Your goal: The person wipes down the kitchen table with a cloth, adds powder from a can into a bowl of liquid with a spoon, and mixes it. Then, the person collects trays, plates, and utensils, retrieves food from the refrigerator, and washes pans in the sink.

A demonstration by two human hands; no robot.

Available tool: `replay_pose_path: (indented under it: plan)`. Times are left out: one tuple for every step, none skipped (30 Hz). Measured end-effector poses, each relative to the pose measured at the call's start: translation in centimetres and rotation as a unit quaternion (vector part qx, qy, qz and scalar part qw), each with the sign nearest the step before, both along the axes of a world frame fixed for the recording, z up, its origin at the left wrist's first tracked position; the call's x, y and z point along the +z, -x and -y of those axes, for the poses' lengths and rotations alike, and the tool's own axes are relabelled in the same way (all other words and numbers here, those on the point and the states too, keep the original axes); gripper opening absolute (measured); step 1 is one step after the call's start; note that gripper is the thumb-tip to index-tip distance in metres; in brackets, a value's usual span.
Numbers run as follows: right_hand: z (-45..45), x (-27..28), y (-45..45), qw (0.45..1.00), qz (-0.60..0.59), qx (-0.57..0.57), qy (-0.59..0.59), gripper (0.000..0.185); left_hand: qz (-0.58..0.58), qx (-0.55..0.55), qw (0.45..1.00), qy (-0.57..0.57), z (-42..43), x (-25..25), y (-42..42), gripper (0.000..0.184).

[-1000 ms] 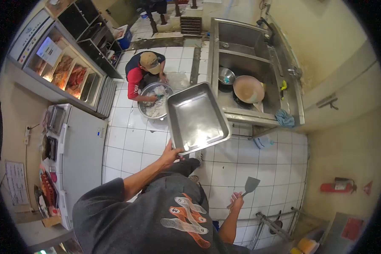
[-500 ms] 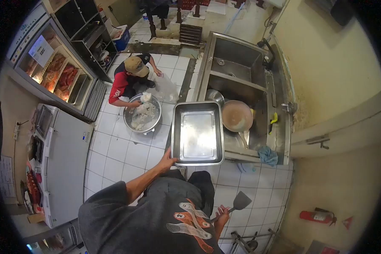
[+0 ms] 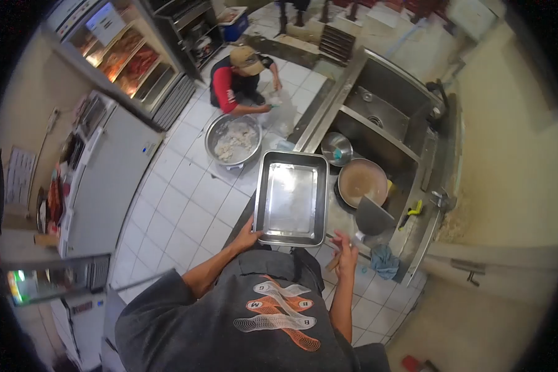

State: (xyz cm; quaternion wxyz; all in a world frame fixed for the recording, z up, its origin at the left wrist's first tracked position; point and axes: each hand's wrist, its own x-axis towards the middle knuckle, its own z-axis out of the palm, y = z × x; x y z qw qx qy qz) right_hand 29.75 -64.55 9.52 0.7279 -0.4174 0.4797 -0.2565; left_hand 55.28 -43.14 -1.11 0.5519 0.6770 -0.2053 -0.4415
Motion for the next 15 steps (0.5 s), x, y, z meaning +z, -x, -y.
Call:
replay_pose_path:
  plan:
    - [1.0,0.1,-0.1,1.0,-0.004,0.019,0.001,0.037,0.019,0.001,1.0,-0.007,-0.4,-0.8,0.8,0.081]
    - [2.1,0.1,-0.6,0.999,-0.004,0.043,0.003,0.037,0.047,0.016,0.999,-0.019,-0.8,-1.6,1.6,0.08]
    - [3.4,0.0,-1.7,0.998,-0.001,0.068,0.009,0.037,0.077,0.033,0.996,-0.029,-0.5,-2.0,2.3,0.079]
    - [4.3,-0.3,-2.4,0.996,-0.006,0.085,0.004,0.038,0.106,0.049,0.992,-0.04,-0.3,-3.0,2.9,0.078]
    - [4.7,-0.6,-2.7,0.995,-0.013,0.097,-0.001,0.038,0.089,0.069,0.994,-0.01,-0.3,-5.1,3.4,0.077]
    - [5.1,-1.1,-2.7,0.994,-0.02,0.104,-0.006,0.039,0.089,0.076,0.993,-0.012,-0.2,-4.9,3.8,0.077]
    - [5.7,-1.9,-2.7,0.992,-0.014,0.124,-0.011,0.041,0.088,0.078,0.993,-0.014,0.2,-4.0,4.1,0.077]
    - [6.2,-2.7,-2.6,0.991,-0.013,0.13,-0.017,0.042,0.084,0.075,0.994,-0.016,0.3,-3.2,4.4,0.077]
    - [6.2,-2.4,-2.6,0.991,-0.017,0.131,-0.025,0.042,0.068,0.083,0.993,-0.046,0.3,-2.3,4.6,0.076]
    - [6.4,-1.7,-3.3,0.991,-0.016,0.129,-0.03,0.043,0.088,0.09,0.99,-0.064,0.4,-2.0,4.7,0.076]
    - [6.5,-0.8,-3.7,0.992,-0.008,0.121,-0.037,0.042,0.107,0.094,0.987,-0.08,0.6,-1.8,4.8,0.076]
    - [6.9,-0.9,-3.8,0.993,-0.009,0.112,-0.028,0.041,0.124,0.096,0.983,-0.097,0.6,-1.9,5.2,0.075]
    - [7.5,-1.1,-4.1,0.995,-0.007,0.102,-0.017,0.04,0.158,0.094,0.98,-0.08,0.6,-2.9,5.2,0.075]
    - [7.9,-1.1,-4.1,0.996,-0.007,0.089,-0.007,0.039,0.11,0.098,0.985,-0.088,0.2,-4.0,5.4,0.076]
    - [8.0,0.0,-3.9,0.997,0.01,0.072,0.011,0.032,0.061,0.103,0.988,-0.096,0.2,-3.6,5.6,0.076]
